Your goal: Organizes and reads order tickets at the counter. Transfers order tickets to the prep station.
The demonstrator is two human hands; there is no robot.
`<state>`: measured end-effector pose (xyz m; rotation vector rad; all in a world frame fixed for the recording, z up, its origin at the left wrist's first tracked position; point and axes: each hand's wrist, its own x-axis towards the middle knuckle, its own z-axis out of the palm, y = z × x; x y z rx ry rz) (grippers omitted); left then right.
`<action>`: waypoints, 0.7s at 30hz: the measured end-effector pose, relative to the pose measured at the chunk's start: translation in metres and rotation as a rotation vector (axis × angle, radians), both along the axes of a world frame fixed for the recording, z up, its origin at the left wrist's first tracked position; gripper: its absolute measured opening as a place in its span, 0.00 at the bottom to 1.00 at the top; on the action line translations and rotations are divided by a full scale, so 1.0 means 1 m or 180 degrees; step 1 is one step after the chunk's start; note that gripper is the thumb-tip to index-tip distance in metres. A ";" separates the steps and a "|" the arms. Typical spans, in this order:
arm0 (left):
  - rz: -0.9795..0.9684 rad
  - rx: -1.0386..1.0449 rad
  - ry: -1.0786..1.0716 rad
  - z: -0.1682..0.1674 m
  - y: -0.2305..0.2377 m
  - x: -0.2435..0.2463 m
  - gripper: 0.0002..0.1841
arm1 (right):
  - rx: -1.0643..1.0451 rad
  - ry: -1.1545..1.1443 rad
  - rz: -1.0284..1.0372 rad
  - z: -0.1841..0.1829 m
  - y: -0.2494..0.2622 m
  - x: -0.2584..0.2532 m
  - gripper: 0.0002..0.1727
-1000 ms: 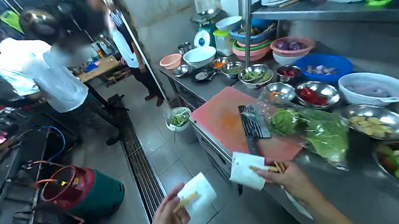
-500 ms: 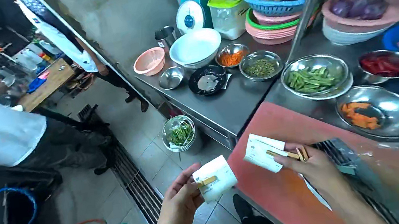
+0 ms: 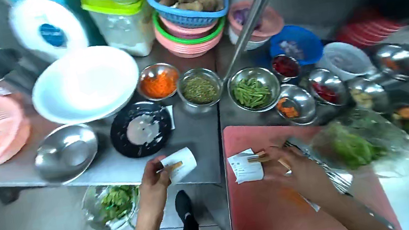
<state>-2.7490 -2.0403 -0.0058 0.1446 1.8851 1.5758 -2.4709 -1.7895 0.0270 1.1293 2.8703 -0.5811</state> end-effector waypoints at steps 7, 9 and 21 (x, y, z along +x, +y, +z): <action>-0.1354 -0.0881 0.1413 -0.023 0.064 -0.013 0.21 | -0.2231 0.1207 -0.2484 0.048 0.002 -0.046 0.25; -0.1425 -0.1112 0.2294 -0.026 0.066 0.000 0.19 | -0.1888 0.1038 -0.2383 0.049 0.009 -0.051 0.18; -0.1464 -0.1308 0.3061 0.011 0.052 0.039 0.20 | -0.0082 0.0113 -0.0761 0.018 0.058 -0.052 0.20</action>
